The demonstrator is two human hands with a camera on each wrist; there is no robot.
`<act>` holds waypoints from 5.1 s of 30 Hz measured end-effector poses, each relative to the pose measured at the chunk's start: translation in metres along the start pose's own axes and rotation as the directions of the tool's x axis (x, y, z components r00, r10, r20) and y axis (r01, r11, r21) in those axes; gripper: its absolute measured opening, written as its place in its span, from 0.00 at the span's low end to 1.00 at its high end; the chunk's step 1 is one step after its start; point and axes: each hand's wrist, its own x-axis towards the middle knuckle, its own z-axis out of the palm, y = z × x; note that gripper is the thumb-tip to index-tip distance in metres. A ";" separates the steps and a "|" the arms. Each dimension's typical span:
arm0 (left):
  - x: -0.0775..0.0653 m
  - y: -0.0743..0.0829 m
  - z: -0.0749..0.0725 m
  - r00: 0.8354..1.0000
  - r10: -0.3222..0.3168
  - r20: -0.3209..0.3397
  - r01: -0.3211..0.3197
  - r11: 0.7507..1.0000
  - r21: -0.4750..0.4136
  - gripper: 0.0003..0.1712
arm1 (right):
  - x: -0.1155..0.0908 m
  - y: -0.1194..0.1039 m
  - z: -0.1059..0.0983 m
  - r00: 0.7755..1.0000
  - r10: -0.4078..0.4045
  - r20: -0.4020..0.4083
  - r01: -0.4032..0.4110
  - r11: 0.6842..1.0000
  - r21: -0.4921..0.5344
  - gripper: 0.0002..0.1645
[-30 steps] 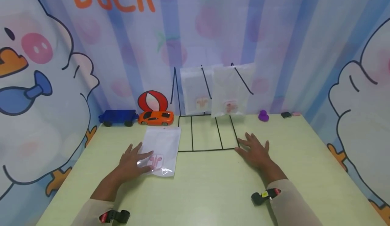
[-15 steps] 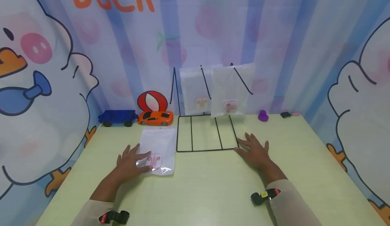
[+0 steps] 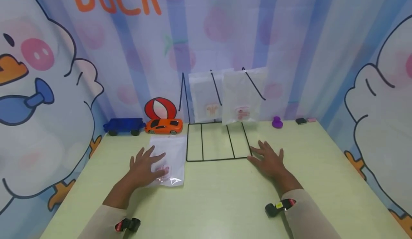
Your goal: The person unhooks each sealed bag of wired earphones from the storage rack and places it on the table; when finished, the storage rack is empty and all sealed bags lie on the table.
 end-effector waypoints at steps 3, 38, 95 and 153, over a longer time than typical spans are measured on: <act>0.009 0.009 -0.002 1.000 0.005 0.007 -0.005 1.000 0.012 0.45 | 0.001 0.000 0.000 1.000 0.005 0.004 -0.005 1.000 -0.007 0.38; 0.130 0.085 -0.021 0.986 0.151 -0.076 -0.167 0.938 -0.303 0.37 | 0.002 -0.001 0.000 1.000 0.001 0.013 -0.001 1.000 -0.019 0.38; 0.162 0.129 0.011 0.942 0.305 -0.142 -0.335 0.804 -0.492 0.41 | 0.002 0.002 0.000 1.000 0.008 0.000 -0.008 1.000 0.002 0.37; 0.011 0.127 0.021 0.868 0.171 -0.466 -0.424 0.742 -0.519 0.20 | 0.001 0.003 -0.001 1.000 0.000 0.003 0.000 1.000 0.016 0.36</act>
